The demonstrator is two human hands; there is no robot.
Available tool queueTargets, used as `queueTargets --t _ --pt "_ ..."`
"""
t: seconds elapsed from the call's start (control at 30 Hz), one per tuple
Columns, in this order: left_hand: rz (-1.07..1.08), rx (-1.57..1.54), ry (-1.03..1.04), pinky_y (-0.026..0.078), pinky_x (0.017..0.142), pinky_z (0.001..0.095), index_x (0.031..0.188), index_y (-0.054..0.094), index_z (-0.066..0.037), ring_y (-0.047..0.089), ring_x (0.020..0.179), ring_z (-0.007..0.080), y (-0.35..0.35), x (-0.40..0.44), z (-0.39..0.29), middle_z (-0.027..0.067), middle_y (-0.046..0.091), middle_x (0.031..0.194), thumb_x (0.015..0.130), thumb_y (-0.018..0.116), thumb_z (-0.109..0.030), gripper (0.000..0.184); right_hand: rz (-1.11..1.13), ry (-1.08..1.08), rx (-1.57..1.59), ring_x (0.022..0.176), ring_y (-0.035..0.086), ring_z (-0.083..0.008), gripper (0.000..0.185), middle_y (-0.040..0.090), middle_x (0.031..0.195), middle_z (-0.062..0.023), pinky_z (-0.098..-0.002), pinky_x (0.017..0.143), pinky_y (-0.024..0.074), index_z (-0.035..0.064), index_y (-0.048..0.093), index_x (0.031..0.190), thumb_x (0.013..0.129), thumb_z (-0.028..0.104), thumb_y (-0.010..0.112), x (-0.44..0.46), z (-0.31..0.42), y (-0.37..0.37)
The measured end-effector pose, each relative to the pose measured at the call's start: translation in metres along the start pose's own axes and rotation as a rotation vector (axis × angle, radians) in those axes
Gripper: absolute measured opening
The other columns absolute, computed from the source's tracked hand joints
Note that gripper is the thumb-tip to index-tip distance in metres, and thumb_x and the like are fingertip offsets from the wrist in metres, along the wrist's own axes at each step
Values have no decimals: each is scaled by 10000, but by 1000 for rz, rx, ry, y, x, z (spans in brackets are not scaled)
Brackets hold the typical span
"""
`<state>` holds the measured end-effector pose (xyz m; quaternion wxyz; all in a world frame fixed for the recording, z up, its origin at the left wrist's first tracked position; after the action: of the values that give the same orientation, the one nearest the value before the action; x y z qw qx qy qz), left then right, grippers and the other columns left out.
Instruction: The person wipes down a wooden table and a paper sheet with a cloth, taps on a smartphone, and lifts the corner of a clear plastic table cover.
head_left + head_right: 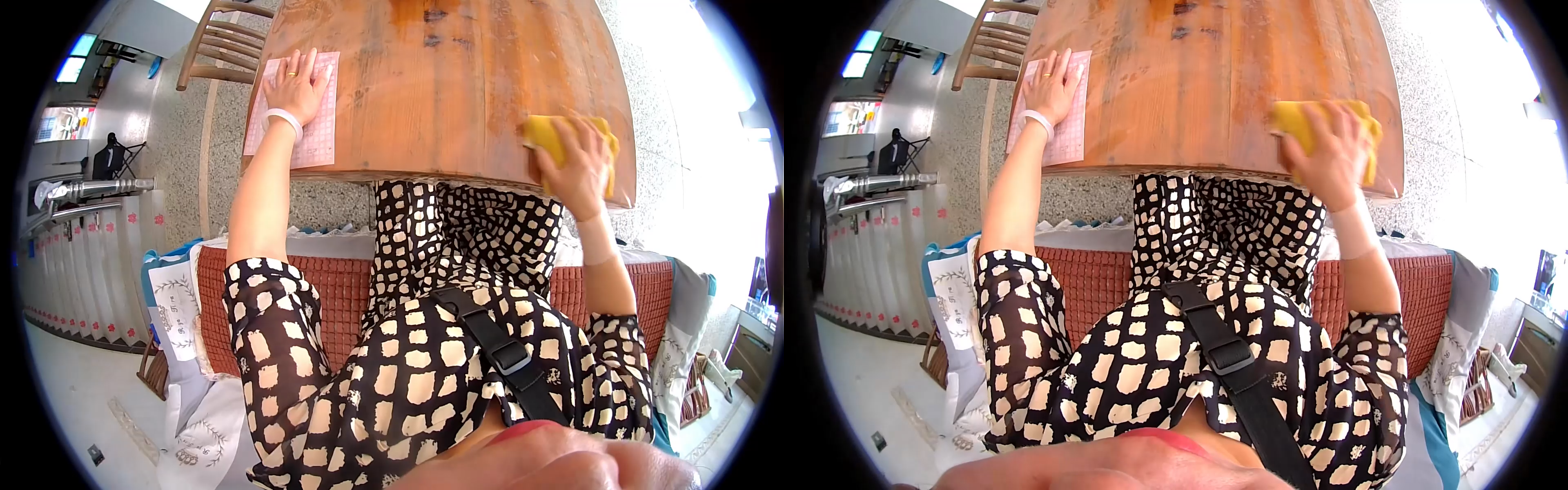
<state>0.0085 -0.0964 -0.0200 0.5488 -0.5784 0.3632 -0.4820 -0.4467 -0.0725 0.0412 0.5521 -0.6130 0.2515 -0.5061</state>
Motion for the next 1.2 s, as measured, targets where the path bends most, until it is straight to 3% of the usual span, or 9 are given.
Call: queueTargets --t 0.13,0.23,0.43,0.53,0.67,0.7,0.8,1.1,1.2 --pt "37 -7 -6 141 1105 599 1465 292 -296 205 1422 272 -2 -1 -3 40 247 1541 923 317 -598 621 56 -284 190 1243 382 -342 488 493 1262 -92 -677 1007 250 180 589 1179 762 427 647 23 118 20" --pt "54 -20 -14 135 1108 603 1467 291 -286 200 1423 273 -5 -3 -5 40 237 1544 924 317 -589 622 86 -444 276 1227 411 -339 478 514 1208 -103 -686 987 269 194 594 1160 760 451 639 38 197 37" --pt "18 -13 -3 131 1100 588 1460 313 -282 222 1416 276 -7 -3 -5 46 271 1533 923 334 -587 617 120 -556 346 1228 428 -305 491 522 1276 -82 -668 995 264 210 615 1165 769 500 616 99 238 75" --pt "26 -54 -12 134 1098 589 1454 326 -277 225 1414 274 -12 -5 -7 47 278 1530 922 337 -590 617 98 -474 301 1220 441 -305 450 568 1228 -54 -584 1007 299 223 636 1141 763 468 628 128 229 80" --pt "41 -31 -15 142 1098 588 1447 336 -283 224 1415 269 -9 -3 -6 44 279 1529 924 350 -586 605 70 -511 262 1209 450 -288 449 568 1190 -47 -593 997 301 191 634 1117 757 460 632 106 221 74" --pt "31 -19 -9 146 1098 587 1447 335 -290 230 1413 269 -8 -1 -5 45 282 1527 926 353 -582 597 88 -541 312 1223 435 -297 465 545 1219 -54 -657 1000 273 193 634 1124 761 482 615 91 215 67" --pt "7 8 0 159 1098 584 1445 332 -309 249 1406 271 -2 2 0 46 293 1521 932 361 -568 575 47 -607 409 1219 441 -292 446 545 1206 -53 -643 1000 287 194 628 1121 747 437 644 44 182 33" --pt "-17 1 45 149 1107 579 1459 290 -334 241 1411 256 11 8 14 22 271 1533 937 330 -585 581 -35 -90 128 1198 473 -290 426 566 1203 -63 -498 1030 319 159 644 1094 714 339 716 -30 -28 -36" --pt "-7 10 35 147 1112 568 1461 287 -335 233 1414 255 8 6 10 24 272 1532 945 327 -571 569 -75 -2 69 1186 478 -286 410 566 1197 -55 -469 1018 328 162 639 1095 725 324 711 -47 -53 -45"
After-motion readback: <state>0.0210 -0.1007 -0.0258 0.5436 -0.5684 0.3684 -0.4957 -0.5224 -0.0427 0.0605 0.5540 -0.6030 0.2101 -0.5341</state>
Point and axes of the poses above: each hand's wrist, its own x-axis towards the middle knuckle, its own y-axis out of the palm, z = x × y, the point moved 9 cm from there along x, towards the middle knuckle
